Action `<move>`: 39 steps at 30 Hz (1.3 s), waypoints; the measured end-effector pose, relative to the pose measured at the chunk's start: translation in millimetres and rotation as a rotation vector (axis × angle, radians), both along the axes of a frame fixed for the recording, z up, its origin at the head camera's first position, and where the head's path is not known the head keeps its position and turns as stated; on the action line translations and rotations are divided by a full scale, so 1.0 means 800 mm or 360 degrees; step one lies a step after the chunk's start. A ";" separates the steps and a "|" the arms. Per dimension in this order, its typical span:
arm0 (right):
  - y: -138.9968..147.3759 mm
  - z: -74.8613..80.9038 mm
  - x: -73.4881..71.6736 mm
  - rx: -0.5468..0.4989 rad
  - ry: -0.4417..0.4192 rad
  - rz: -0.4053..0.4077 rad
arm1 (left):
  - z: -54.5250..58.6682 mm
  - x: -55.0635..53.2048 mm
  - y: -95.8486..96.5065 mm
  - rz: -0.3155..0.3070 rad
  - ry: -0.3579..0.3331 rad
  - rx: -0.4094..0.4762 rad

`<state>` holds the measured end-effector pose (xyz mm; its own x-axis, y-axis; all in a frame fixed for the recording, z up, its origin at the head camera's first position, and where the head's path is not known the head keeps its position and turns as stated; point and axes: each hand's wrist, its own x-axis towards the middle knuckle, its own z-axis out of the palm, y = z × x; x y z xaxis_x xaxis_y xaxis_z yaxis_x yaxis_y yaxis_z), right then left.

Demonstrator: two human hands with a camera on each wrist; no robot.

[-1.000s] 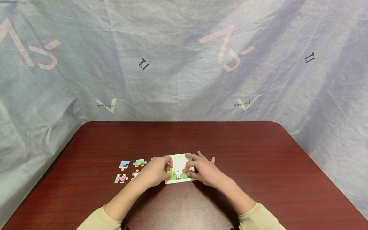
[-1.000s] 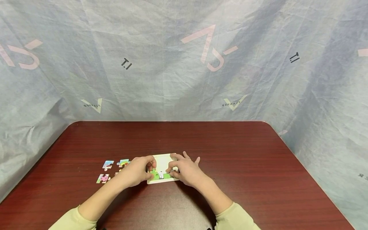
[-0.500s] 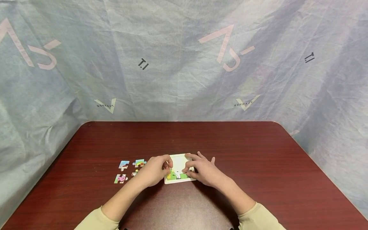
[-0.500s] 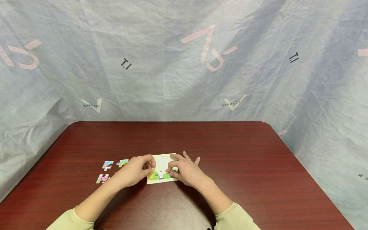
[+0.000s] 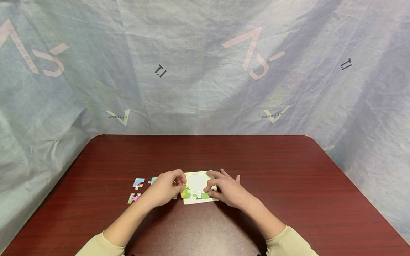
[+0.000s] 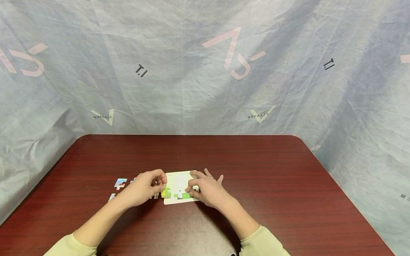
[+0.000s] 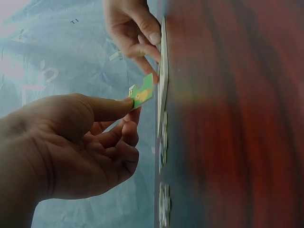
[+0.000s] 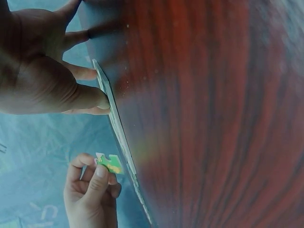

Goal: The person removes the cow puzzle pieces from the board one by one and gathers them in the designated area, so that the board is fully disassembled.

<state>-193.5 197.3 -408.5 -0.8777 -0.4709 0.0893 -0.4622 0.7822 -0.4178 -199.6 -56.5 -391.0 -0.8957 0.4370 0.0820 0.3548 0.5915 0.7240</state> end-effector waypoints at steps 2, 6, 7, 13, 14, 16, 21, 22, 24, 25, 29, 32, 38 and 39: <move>0.000 0.000 0.000 0.0001 0.0000 0.0001 | 0.000 -0.001 -0.006 -0.0003 -0.0017 0.0000; 0.000 0.001 0.001 -0.0001 0.0008 0.0005 | 0.000 -0.001 -0.017 -0.0009 -0.0034 -0.0008; 0.000 0.000 0.001 0.0000 0.0009 0.0005 | 0.000 -0.001 -0.020 -0.0011 -0.0037 -0.0014; 0.001 0.000 0.001 0.0001 0.0002 0.0004 | 0.002 0.000 -0.036 -0.0038 -0.0052 -0.0002; 0.001 0.000 0.002 0.0000 -0.0001 0.0005 | 0.002 0.001 -0.038 -0.0048 -0.0056 0.0007; 0.001 0.000 0.001 -0.0001 0.0000 0.0005 | 0.003 0.002 -0.044 -0.0069 -0.0061 0.0024; 0.000 0.000 0.001 -0.0001 0.0000 0.0003 | 0.003 0.003 -0.057 -0.0097 -0.0130 0.0047; 0.000 0.000 0.001 -0.0001 -0.0003 0.0002 | 0.002 0.003 -0.060 -0.0100 -0.0151 0.0049; 0.001 -0.001 0.001 0.0001 -0.0001 0.0003 | 0.001 0.003 -0.065 -0.0103 -0.0179 0.0050; 0.001 -0.001 0.001 0.0001 -0.0001 0.0002 | 0.001 0.003 -0.068 -0.0102 -0.0182 0.0046; 0.001 -0.001 0.001 0.0003 -0.0004 0.0006 | 0.000 0.003 -0.080 -0.0120 -0.0166 0.0028; 0.001 -0.001 0.001 -0.0002 -0.0010 0.0011 | 0.001 0.005 -0.088 -0.0134 -0.0160 0.0014; 0.001 -0.001 0.001 -0.0019 -0.0020 0.0019 | 0.002 0.006 -0.103 -0.0127 -0.0157 0.0009; 0.001 -0.002 0.001 -0.0020 -0.0021 0.0018 | 0.002 0.006 -0.105 -0.0126 -0.0163 0.0011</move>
